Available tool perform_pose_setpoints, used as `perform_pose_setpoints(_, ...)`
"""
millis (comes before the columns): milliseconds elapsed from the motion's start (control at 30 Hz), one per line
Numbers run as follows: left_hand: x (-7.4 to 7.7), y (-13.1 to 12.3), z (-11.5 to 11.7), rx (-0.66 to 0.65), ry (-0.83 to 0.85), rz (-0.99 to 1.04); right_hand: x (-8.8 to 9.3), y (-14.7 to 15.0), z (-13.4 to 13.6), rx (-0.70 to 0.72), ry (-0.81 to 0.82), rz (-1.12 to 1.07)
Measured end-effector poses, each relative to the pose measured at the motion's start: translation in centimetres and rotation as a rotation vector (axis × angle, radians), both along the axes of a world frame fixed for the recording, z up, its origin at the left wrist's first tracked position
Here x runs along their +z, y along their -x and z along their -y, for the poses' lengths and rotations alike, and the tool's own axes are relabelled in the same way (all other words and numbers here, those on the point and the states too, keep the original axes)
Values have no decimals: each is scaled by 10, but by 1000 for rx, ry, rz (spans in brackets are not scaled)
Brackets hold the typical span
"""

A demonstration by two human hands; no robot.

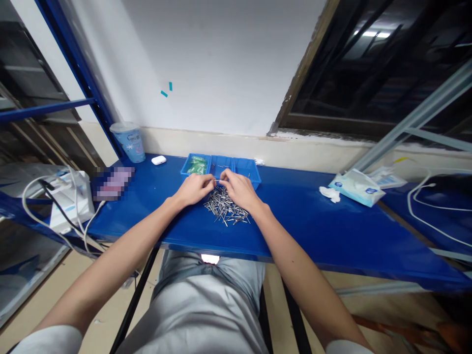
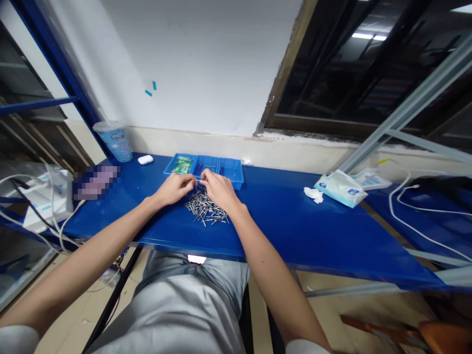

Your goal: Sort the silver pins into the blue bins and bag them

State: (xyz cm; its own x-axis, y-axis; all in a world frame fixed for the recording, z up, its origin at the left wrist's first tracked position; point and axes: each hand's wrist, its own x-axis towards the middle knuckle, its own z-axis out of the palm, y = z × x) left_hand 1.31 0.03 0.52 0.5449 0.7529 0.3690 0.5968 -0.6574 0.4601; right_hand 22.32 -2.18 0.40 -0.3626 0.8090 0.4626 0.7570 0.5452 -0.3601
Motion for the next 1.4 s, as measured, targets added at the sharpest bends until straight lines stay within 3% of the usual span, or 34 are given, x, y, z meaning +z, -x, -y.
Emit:
perform_pose_setpoints(733, -1, 0, 0, -11, -5, -37, 2, 0, 1, 68, 68, 5)
perform_pose_setpoints(900, -1, 0, 0, -22, -17, -48, 1, 1, 1, 9, 64, 47)
perform_pose_setpoints(1400, -3, 0, -1, -18, -10, -70, 3, 2, 2, 12, 92, 69)
